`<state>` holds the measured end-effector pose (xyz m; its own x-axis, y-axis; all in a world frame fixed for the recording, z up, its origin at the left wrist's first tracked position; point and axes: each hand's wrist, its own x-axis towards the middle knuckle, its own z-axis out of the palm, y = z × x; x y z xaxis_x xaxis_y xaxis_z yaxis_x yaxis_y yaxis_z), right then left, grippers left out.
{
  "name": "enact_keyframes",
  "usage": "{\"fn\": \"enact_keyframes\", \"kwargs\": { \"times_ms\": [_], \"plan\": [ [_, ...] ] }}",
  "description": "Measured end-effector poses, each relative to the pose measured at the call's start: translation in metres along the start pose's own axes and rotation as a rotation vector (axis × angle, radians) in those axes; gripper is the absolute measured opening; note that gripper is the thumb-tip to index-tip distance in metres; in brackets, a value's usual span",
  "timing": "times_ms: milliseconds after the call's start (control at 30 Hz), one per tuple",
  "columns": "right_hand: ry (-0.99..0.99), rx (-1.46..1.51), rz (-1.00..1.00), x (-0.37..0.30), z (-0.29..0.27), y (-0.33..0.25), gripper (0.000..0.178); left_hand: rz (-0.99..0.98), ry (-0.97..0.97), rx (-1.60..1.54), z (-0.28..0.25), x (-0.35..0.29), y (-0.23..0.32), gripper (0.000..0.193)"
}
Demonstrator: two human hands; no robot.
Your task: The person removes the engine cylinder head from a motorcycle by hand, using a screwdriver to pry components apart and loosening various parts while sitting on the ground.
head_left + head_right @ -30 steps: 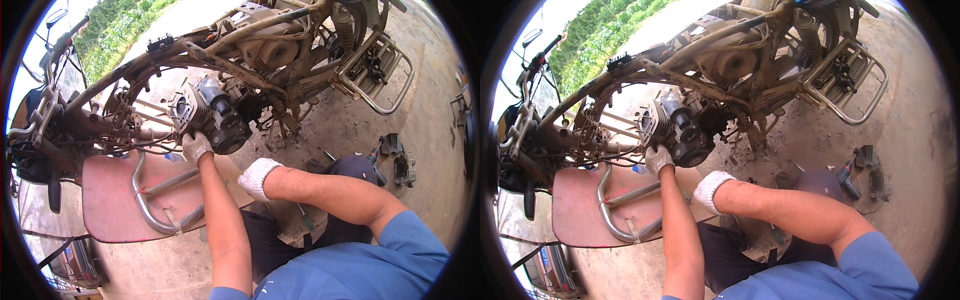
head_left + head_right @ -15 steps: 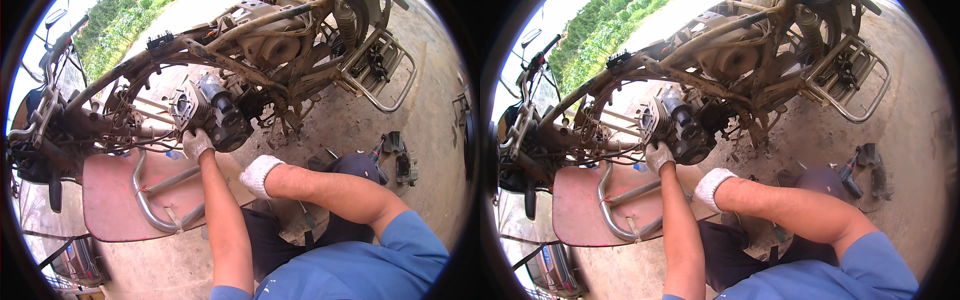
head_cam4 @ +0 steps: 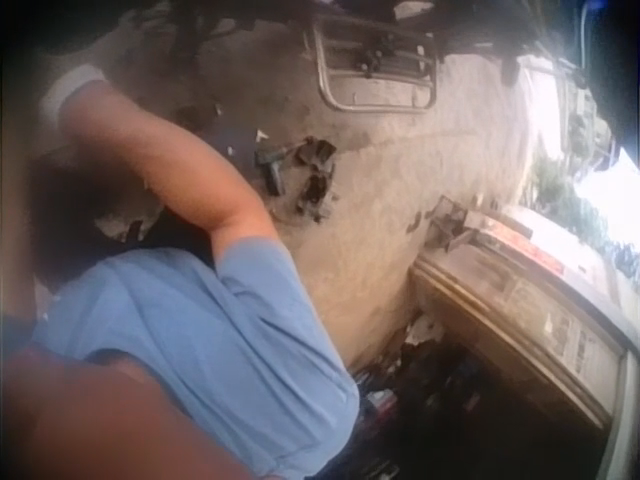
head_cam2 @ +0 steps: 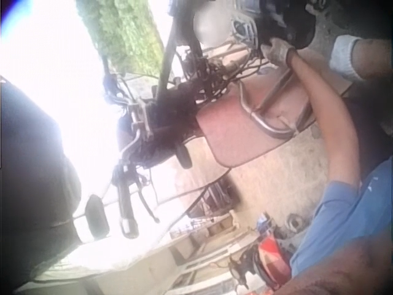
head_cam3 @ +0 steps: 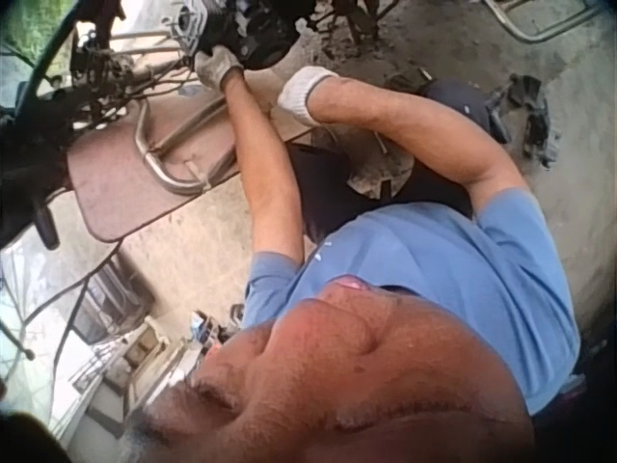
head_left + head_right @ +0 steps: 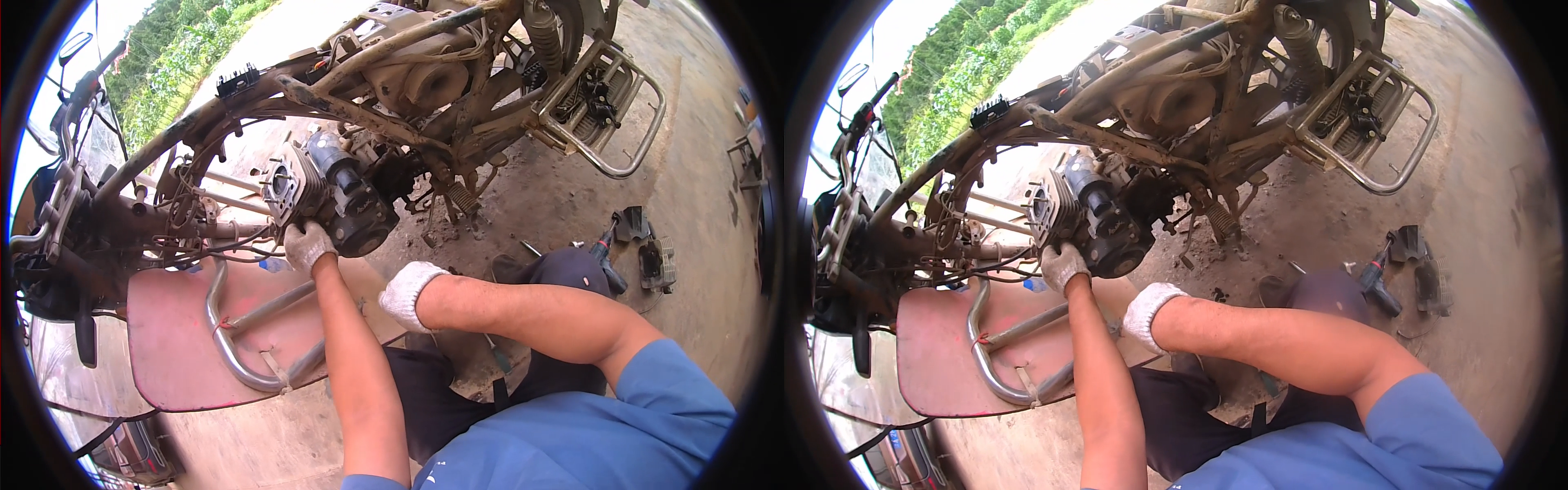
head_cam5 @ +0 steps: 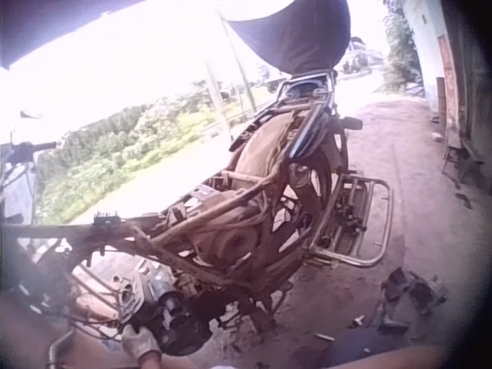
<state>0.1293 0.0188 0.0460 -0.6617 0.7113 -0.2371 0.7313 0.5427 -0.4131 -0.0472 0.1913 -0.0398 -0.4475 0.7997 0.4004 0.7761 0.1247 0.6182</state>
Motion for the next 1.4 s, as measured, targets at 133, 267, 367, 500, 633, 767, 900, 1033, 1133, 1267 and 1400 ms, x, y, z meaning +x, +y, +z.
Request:
{"fn": "enact_keyframes", "kwargs": {
  "times_ms": [133, 267, 367, 500, 633, 767, 900, 1033, 1133, 1267, 1400],
  "plan": [
    [-0.008, -0.027, -0.011, 0.001, 0.0, -0.001, 0.022, -0.001, -0.009, 0.068, 0.001, 0.0, 0.002, 0.036],
    [-0.038, -0.027, -0.004, 0.002, 0.001, 0.0, 0.024, 0.003, -0.028, 0.11, 0.001, -0.002, 0.005, 0.04],
    [-0.061, -0.026, 0.02, 0.002, 0.0, -0.001, 0.028, 0.015, -0.042, 0.1, -0.003, -0.002, 0.007, 0.041],
    [-0.043, -0.029, -0.009, 0.0, 0.0, -0.001, 0.025, -0.01, -0.015, 0.04, -0.005, -0.004, 0.011, 0.041],
    [-0.06, -0.024, 0.014, 0.002, 0.0, -0.001, 0.026, -0.054, -0.06, 0.024, -0.007, -0.005, 0.012, 0.041],
    [-0.083, -0.024, 0.013, 0.005, 0.001, -0.002, 0.027, -0.055, -0.039, 0.062, -0.005, -0.004, 0.009, 0.04],
    [-0.037, -0.022, 0.002, 0.004, 0.004, -0.001, 0.026, -0.083, -0.068, 0.045, -0.003, -0.001, 0.006, 0.04],
    [-0.04, -0.023, 0.015, 0.006, 0.008, 0.0, 0.023, -0.078, -0.037, 0.031, -0.004, 0.0, 0.006, 0.04],
    [-0.047, -0.042, 0.012, 0.009, 0.011, 0.0, 0.023, -0.067, -0.035, 0.054, -0.003, 0.0, 0.008, 0.038],
    [-0.039, -0.042, 0.012, 0.012, 0.015, 0.001, 0.023, -0.035, 0.06, 0.009, 0.001, -0.003, 0.008, 0.032],
    [-0.041, -0.045, 0.008, 0.012, 0.015, 0.002, 0.023, -0.029, 0.059, -0.03, 0.003, -0.006, 0.007, 0.033]
  ]
}}
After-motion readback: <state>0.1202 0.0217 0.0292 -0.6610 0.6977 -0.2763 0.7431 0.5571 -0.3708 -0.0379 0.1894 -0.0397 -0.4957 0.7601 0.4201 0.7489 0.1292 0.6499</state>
